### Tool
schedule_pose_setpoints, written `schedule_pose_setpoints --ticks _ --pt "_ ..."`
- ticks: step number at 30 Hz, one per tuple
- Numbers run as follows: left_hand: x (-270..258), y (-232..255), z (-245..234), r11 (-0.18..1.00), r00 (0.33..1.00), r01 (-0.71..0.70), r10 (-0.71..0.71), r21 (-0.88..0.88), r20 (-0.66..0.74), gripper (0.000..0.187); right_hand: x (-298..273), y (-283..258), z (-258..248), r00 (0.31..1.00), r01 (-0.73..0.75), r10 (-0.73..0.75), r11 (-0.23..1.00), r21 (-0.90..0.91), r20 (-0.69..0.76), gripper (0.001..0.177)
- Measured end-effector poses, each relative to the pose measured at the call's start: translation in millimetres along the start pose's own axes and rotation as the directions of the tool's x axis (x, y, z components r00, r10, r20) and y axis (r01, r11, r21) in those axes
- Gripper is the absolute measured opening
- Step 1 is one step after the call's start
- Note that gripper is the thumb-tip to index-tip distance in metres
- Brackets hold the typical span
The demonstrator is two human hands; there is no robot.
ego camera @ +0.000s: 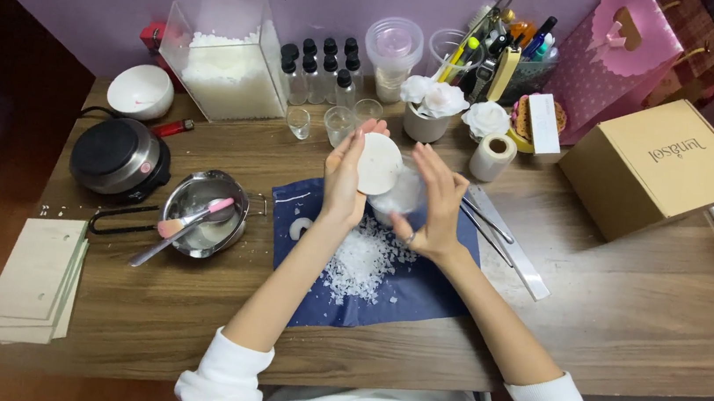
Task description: Applying white wax flakes to a small round candle component using a spoon and fingers to create detail.
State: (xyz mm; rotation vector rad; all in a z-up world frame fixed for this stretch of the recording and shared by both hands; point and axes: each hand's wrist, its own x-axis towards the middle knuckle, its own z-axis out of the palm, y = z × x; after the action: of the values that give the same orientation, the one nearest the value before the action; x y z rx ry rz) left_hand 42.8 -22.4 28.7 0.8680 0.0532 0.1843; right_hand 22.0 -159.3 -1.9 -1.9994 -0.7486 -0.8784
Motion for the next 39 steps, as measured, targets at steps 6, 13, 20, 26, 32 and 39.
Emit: schedule_pose_setpoints --ticks 6,13,20,26,32,39 --pt "-5 6 6 0.999 0.999 -0.033 0.033 -0.008 0.002 0.038 -5 -15 5 0.912 0.401 -0.346 0.863 -0.306 0.220 0.068" --pt "-10 14 -8 1.000 1.000 -0.018 0.018 -0.014 0.002 0.040 -1 3 0 0.954 0.293 -0.235 0.865 -0.407 0.186 0.076" --pt "-18 16 -4 0.995 0.999 -0.024 0.021 0.098 0.033 0.040 3 -10 2 0.945 0.322 -0.281 0.896 -0.305 0.169 0.072" --pt "-36 17 7 0.995 0.999 -0.007 0.002 0.102 0.048 0.039 10 -16 1 0.944 0.282 -0.206 0.909 -0.307 0.259 0.085" --pt "-41 28 -21 0.998 1.000 0.008 -0.006 0.070 -0.029 0.038 7 17 -15 0.977 0.085 -0.045 0.978 -0.191 0.207 0.070" --pt "-75 78 -99 0.487 0.954 -0.277 0.241 0.828 0.177 0.009 -5 9 -42 0.980 0.200 -0.198 0.977 -0.075 0.030 0.008"
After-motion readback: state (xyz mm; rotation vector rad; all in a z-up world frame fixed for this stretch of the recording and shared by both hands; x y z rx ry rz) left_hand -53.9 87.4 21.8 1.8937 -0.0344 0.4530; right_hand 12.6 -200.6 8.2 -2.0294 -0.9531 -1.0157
